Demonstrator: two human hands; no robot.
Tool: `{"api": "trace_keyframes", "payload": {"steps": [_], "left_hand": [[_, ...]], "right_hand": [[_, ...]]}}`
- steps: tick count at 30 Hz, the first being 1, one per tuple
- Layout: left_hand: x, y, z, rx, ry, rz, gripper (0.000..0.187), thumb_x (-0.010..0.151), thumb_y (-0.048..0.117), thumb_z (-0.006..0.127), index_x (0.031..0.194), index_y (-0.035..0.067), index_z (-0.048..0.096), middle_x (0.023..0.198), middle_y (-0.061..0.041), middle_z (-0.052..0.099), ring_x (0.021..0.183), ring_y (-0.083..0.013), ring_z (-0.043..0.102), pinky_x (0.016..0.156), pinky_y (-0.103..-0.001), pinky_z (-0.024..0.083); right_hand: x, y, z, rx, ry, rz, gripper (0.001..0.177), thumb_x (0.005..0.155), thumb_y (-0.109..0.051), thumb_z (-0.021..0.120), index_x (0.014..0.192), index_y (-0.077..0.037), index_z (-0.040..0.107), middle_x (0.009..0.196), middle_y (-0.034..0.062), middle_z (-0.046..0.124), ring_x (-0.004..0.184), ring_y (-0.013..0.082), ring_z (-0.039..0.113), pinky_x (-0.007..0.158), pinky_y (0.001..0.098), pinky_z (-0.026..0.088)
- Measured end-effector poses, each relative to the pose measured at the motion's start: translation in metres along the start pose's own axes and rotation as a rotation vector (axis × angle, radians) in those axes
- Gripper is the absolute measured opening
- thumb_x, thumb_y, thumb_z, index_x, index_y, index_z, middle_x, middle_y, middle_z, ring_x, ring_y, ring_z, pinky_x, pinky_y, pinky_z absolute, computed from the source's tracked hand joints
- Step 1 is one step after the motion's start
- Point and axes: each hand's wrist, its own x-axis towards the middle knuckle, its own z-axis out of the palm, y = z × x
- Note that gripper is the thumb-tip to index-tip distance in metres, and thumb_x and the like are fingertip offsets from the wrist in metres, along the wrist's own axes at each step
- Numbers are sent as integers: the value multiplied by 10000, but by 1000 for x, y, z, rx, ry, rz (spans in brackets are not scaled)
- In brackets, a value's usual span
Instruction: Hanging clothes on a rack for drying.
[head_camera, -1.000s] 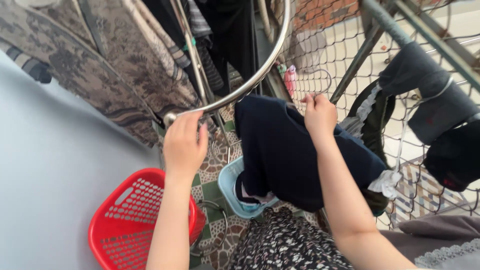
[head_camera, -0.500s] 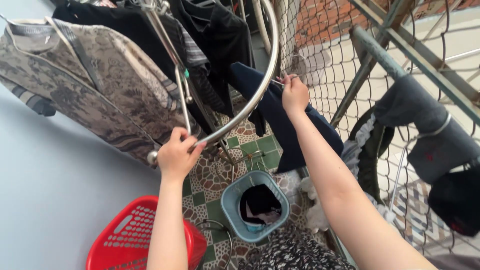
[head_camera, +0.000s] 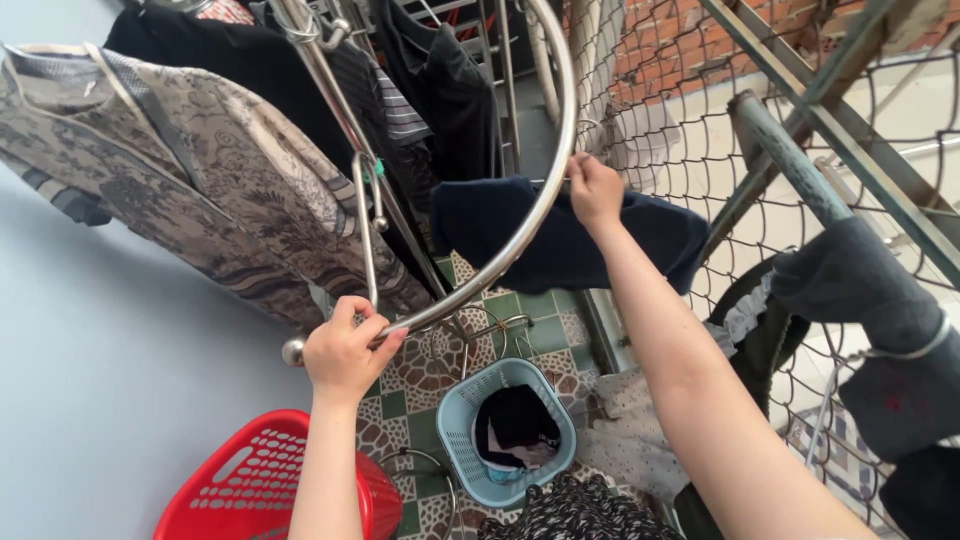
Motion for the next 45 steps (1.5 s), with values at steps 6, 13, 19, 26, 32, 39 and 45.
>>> {"api": "trace_keyframes", "payload": {"steps": [6,13,19,26,32,39,45], "left_hand": [[-4,3,-3,8,11,7,344,831,473,774,726,157,687,899,42,588,553,-175,571,515,-338,421],[-3,7,0,29,29,7,316,820,453,778,728,163,695,886,36,592,551,-195,572,508,-354,421],[3,17,-6,14,15,7,341,808,463,785,705,160,666,885,15,569,582,-209,585,523,-375,436],[2,23,-2,-20,42,-13,341,799,463,795,691,169,662,871,25,568,573,-196,581,531,-366,444],[2,24,1,-32,81,-17,354,820,487,763,704,171,656,863,27,550,606,-195,584,563,-350,453],[1,26,4,-38,98,-18,407,851,535,730,709,161,654,845,37,562,604,-171,578,551,-328,446],[-1,23,3,-37,106,2,442,876,557,705,710,154,630,860,33,558,639,-147,594,571,-318,441]], "right_hand": [[7,-14,-18,32,41,100,306,1043,-290,571,837,-118,720,682,84,684,638,315,681,603,434,482],[34,19,17,-82,22,134,352,1081,-318,572,878,-51,677,732,151,676,711,359,659,628,462,462],[30,29,14,58,131,119,298,1043,-288,560,925,-57,708,725,161,676,659,340,662,596,459,466],[56,134,54,-146,108,311,401,1048,-305,611,799,7,642,739,176,675,684,343,655,632,474,467],[119,108,56,-91,-17,149,259,1035,-271,583,882,-99,702,743,74,687,692,215,668,598,394,496],[178,108,86,264,-163,221,349,1139,-283,578,841,-108,629,732,9,605,637,126,553,578,293,451],[207,127,102,821,-234,328,297,1146,-265,541,862,-180,558,717,-37,537,568,91,424,517,262,337]]}}
